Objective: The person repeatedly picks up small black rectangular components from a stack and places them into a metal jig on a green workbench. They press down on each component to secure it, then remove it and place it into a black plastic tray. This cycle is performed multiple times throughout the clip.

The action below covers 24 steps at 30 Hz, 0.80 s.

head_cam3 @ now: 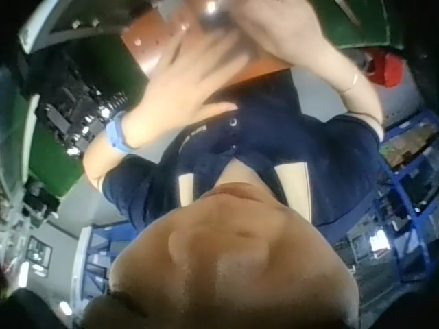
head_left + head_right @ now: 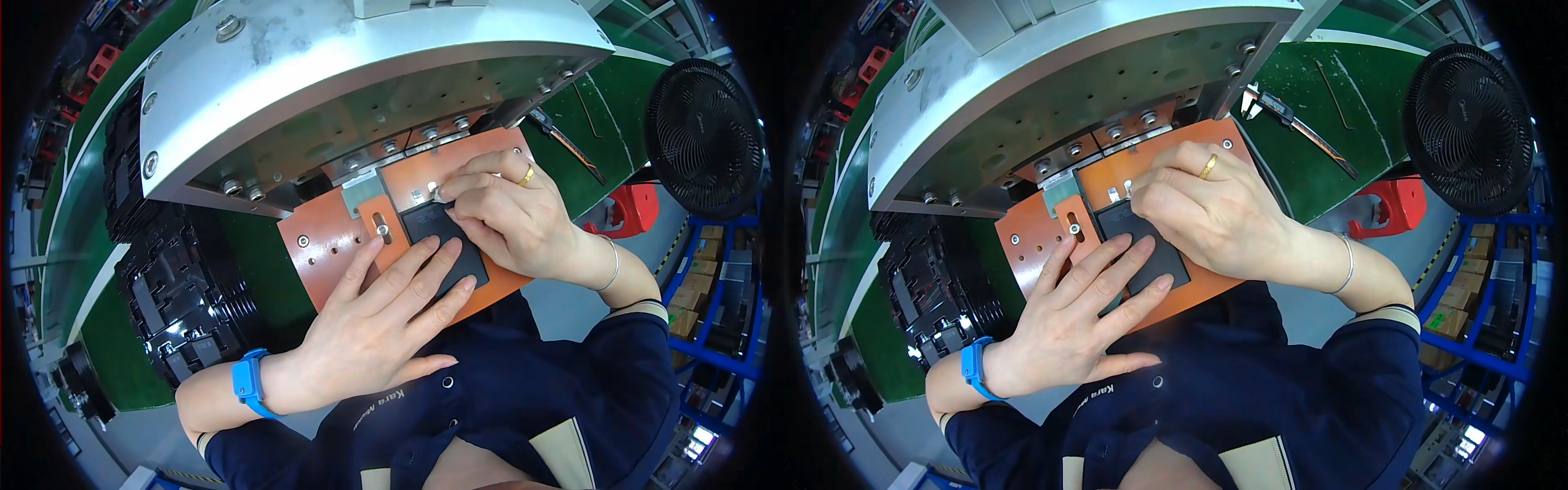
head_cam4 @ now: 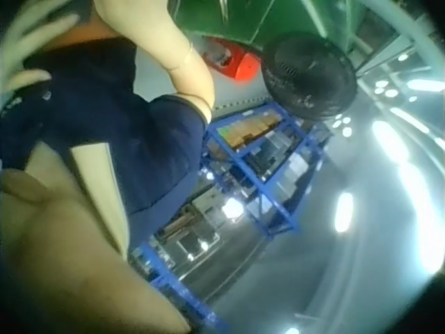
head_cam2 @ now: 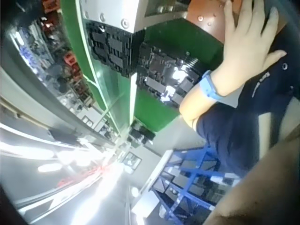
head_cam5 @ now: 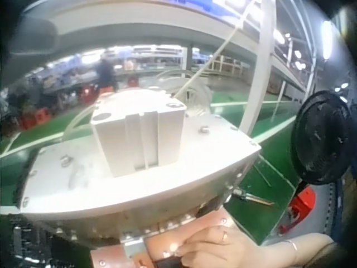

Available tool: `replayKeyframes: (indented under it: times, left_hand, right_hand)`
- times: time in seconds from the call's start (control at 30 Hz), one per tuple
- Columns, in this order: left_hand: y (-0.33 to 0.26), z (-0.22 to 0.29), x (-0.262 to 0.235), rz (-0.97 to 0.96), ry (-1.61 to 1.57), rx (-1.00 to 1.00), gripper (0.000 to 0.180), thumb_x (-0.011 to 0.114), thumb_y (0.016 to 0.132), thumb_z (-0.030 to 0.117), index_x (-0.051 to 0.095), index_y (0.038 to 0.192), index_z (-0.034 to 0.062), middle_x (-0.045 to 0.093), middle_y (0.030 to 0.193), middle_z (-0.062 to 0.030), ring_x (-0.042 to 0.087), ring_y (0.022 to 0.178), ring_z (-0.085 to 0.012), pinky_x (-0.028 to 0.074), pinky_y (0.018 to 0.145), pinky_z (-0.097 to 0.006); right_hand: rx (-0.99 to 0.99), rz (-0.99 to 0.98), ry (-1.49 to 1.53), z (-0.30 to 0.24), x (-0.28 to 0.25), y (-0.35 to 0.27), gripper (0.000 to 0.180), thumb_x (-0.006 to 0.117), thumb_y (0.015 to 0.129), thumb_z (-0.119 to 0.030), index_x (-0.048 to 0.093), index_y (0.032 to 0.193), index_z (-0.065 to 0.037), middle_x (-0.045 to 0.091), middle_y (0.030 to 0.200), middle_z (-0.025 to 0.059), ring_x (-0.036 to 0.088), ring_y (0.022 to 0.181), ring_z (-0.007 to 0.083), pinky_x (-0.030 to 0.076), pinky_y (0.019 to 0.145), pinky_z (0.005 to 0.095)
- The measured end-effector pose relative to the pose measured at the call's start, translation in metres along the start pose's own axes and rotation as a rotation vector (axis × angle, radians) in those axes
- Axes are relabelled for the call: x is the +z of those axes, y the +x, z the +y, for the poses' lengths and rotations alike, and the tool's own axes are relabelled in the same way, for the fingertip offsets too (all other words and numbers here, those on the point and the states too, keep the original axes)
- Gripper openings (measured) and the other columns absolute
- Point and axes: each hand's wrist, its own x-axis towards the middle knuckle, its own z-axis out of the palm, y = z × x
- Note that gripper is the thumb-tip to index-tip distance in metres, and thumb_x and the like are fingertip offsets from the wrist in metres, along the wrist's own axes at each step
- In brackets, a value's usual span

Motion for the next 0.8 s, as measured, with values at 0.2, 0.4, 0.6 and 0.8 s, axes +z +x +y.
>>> replayKeyframes:
  times: [0.2, 0.4, 0.6, 0.8]
  left_hand:
    - [0.000, 0.001, 0.001, 0.004, 0.009, -0.015, 0.077, 0.069, 0.075, 0.060, 0.052, 0.138, 0.0192, 0.044, 0.145, -0.0132, 0.042, 0.134, -0.0303, 0.023, 0.112, -0.055]
    - [0.000, 0.001, 0.001, 0.009, 0.013, -0.015, 0.078, 0.069, 0.075, 0.061, 0.052, 0.138, 0.0185, 0.044, 0.146, -0.0140, 0.042, 0.134, -0.0300, 0.021, 0.113, -0.055]
    - [0.000, 0.001, 0.002, 0.010, 0.014, -0.005, 0.078, 0.068, 0.076, 0.062, 0.052, 0.138, 0.0183, 0.043, 0.146, -0.0143, 0.041, 0.134, -0.0308, 0.022, 0.113, -0.055]
    - [-0.001, -0.001, 0.001, 0.028, 0.009, -0.005, 0.079, 0.067, 0.075, 0.065, 0.056, 0.134, 0.0141, 0.048, 0.142, -0.0153, 0.044, 0.133, -0.0321, 0.023, 0.113, -0.054]
  right_hand:
    - [-0.036, -0.057, -0.186, -0.008, -0.003, 0.009, 0.015, 0.061, 0.078, -0.010, 0.063, 0.093, -0.007, 0.065, 0.099, 0.0027, 0.060, 0.099, 0.0205, 0.049, 0.083, 0.0359]
    - [0.043, 0.003, -0.091, -0.005, -0.001, 0.007, 0.028, 0.063, 0.077, -0.007, 0.066, 0.104, -0.009, 0.062, 0.111, 0.0060, 0.057, 0.104, 0.0253, 0.047, 0.088, 0.0394]
    - [-0.003, -0.155, -0.053, -0.005, -0.004, 0.011, 0.036, 0.068, 0.074, -0.005, 0.069, 0.109, -0.015, 0.058, 0.118, 0.0084, 0.053, 0.106, 0.0265, 0.047, 0.083, 0.0366]
    - [0.103, -0.119, 0.062, -0.008, -0.013, 0.003, 0.036, 0.074, 0.076, -0.014, 0.070, 0.112, -0.012, 0.059, 0.118, 0.0115, 0.056, 0.102, 0.0285, 0.048, 0.079, 0.0383]
